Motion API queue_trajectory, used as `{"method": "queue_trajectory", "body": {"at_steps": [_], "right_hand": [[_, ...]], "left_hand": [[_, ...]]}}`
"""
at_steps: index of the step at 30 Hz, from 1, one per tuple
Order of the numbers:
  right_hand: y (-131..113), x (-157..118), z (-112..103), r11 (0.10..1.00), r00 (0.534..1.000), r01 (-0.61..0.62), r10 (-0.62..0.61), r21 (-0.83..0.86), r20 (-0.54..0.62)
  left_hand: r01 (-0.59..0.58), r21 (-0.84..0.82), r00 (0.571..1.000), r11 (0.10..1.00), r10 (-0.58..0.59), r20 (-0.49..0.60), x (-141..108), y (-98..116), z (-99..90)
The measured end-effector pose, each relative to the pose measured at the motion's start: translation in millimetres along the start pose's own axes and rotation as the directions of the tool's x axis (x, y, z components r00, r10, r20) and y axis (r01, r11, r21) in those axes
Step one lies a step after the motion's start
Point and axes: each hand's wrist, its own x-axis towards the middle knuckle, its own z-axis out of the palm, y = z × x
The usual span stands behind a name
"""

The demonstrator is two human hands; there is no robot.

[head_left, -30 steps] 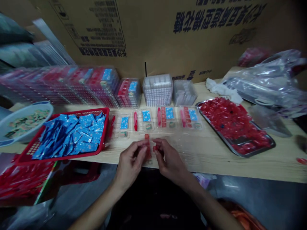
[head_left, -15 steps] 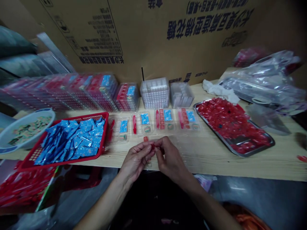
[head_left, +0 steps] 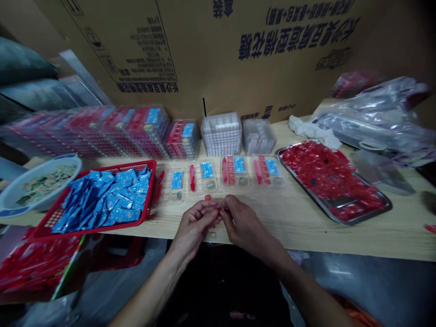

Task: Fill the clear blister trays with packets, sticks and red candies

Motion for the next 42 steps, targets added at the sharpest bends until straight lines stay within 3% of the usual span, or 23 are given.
{"method": "queue_trajectory", "body": {"at_steps": [3, 7, 11, 14, 16, 19, 22, 24, 27, 30, 34, 37, 39, 41, 42], "right_hand": [[-1, -1, 9, 0.996, 1.0, 0.021, -0.022, -0.087, -0.007], [-1, -1, 21, 0.988, 0.991, -0.109, 0.1, -0.11, -0.089], [-2, -1, 19, 0.987, 0.979, -0.16, 0.158, -0.001, -0.125], [-4, -5, 5, 0.988, 0.999, -0.04, 0.039, 0.148, 0.007], [-3, -10, -3, 0.986, 0.999, 0.008, -0.017, 0.168, 0.05], [0, -18, -3, 1.0, 0.995, -0.013, 0.012, 0.005, 0.1], [2, -23, 10, 0.994, 0.979, -0.024, 0.046, -0.11, 0.196], [3, -24, 18, 0.993, 0.976, -0.036, 0.06, -0.116, 0.208], [5, -22, 22, 0.993, 0.974, -0.073, 0.091, -0.096, 0.206], [7, -20, 22, 0.994, 0.973, -0.085, 0.097, -0.067, 0.208], [10, -20, 22, 0.998, 0.987, -0.063, 0.061, 0.011, 0.152], [24, -20, 4, 0.995, 0.998, -0.019, 0.012, 0.096, 0.065], [47, -20, -28, 0.998, 0.994, -0.062, 0.06, -0.018, -0.087], [77, -22, -74, 0.936, 0.944, -0.242, 0.166, -0.256, -0.287], [93, -24, -99, 0.855, 0.902, -0.363, 0.223, -0.371, -0.369]], "left_hand": [[-0.141, 0.176, 0.988, 0.974, 0.149, -0.032, -1, -5, 1.1], [-0.242, 0.372, 0.959, 0.896, 0.279, -0.048, -3, -7, 2.0], [-0.147, 0.264, 0.988, 0.953, 0.151, 0.003, -8, 0, -2.3], [-0.096, 0.191, 0.995, 0.977, 0.099, -0.007, -16, 8, -13.8], [-0.134, 0.272, 0.987, 0.953, 0.153, -0.047, -23, 12, -24.5], [-0.258, 0.54, 0.952, 0.801, 0.305, 0.004, -34, 10, -38.7], [-0.454, 0.721, 0.875, 0.524, 0.414, 0.25, -37, -3, -45.3], [-0.567, 0.728, 0.807, 0.385, 0.438, 0.397, -34, -15, -46.6], [-0.673, 0.702, 0.713, 0.232, 0.455, 0.533, -26, -33, -49.2], [-0.713, 0.694, 0.643, 0.094, 0.482, 0.595, -21, -45, -55.5], [-0.726, 0.687, 0.593, -0.008, 0.497, 0.633, -24, -45, -65.0], [-0.714, 0.697, 0.576, -0.069, 0.509, 0.64, -29, -36, -72.3], [-0.704, 0.701, 0.565, -0.112, 0.51, 0.648, -30, -30, -79.1], [-0.7, 0.698, 0.557, -0.154, 0.495, 0.667, -28, -26, -86.4], [-0.693, 0.7, 0.557, -0.173, 0.488, 0.672, -28, -25, -90.0]]}}
